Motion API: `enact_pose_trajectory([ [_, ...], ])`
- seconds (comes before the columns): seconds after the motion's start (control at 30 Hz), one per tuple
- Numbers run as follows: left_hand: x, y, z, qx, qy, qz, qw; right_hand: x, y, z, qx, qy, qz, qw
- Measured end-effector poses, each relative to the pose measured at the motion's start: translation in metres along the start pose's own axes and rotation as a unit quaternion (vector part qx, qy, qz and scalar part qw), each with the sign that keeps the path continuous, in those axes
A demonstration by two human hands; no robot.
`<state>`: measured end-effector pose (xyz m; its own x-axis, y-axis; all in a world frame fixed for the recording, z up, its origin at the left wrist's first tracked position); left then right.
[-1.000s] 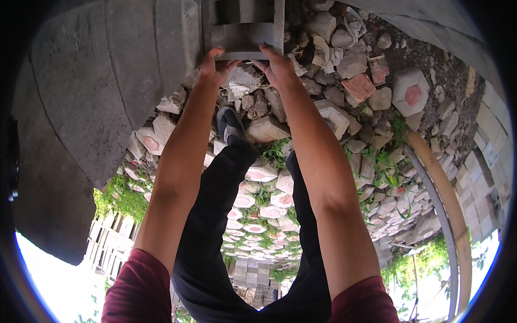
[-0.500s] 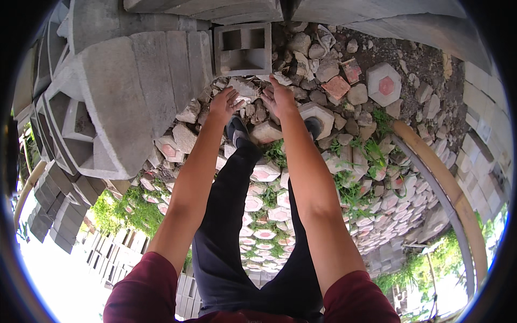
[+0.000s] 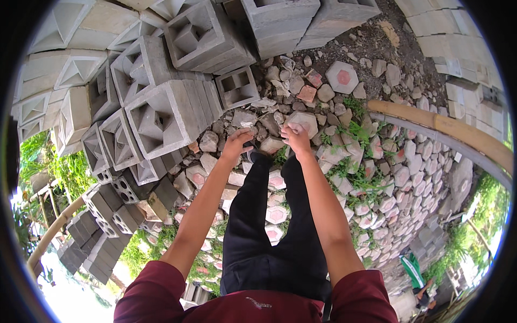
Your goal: The person picks up hollow cinder blocks from a central pile and stacks them onto an existing wall of blocks one at a time by hand.
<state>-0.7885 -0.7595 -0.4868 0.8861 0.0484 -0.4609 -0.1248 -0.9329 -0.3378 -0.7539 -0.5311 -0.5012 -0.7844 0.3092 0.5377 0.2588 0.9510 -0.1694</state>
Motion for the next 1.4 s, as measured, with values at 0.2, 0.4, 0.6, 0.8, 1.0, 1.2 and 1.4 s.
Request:
enact_pose_trajectory([
  [0.2, -0.011, -0.027, -0.072, 0.041, -0.042, -0.013, 0.998, -0.011, 0.001, -0.117, 0.012, 0.090, -0.025, 0.996],
  [0.4, 0.057, -0.069, -0.104, 0.059, -0.017, 0.092, 0.994, -0.106, 0.056, -0.179, -0.111, 0.145, -0.093, 0.979],
  [0.6, 0.142, -0.140, -0.136, 0.114, -0.035, 0.184, 0.976, -0.173, 0.105, -0.263, -0.164, 0.211, 0.015, 0.964],
  [0.8, 0.224, -0.267, -0.214, 0.208, -0.063, 0.292, 0.931, -0.240, 0.177, -0.435, -0.319, 0.270, 0.033, 0.908],
  [1.0, 0.327, -0.390, -0.324, 0.303, -0.060, 0.336, 0.890, -0.264, 0.228, -0.644, -0.466, 0.325, 0.006, 0.823],
  [1.2, 0.367, -0.484, -0.445, 0.438, -0.041, 0.368, 0.819, -0.354, 0.258, -0.752, -0.528, 0.249, 0.052, 0.810],
  [1.4, 0.369, -0.523, -0.486, 0.434, -0.055, 0.467, 0.768, -0.389, 0.261, -0.794, -0.569, 0.254, 0.111, 0.774],
])
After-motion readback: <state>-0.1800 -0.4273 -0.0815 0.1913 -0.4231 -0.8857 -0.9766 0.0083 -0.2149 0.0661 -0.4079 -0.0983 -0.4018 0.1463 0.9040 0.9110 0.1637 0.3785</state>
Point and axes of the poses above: each hand's wrist, its own z-axis towards the middle knuckle, its own y-axis out of the back of the hand, x = y × z, the point moved 4 cm from there along z, towards the middle knuckle, and after that the axes turned 9 degrees about x, right-handed, at the moved point
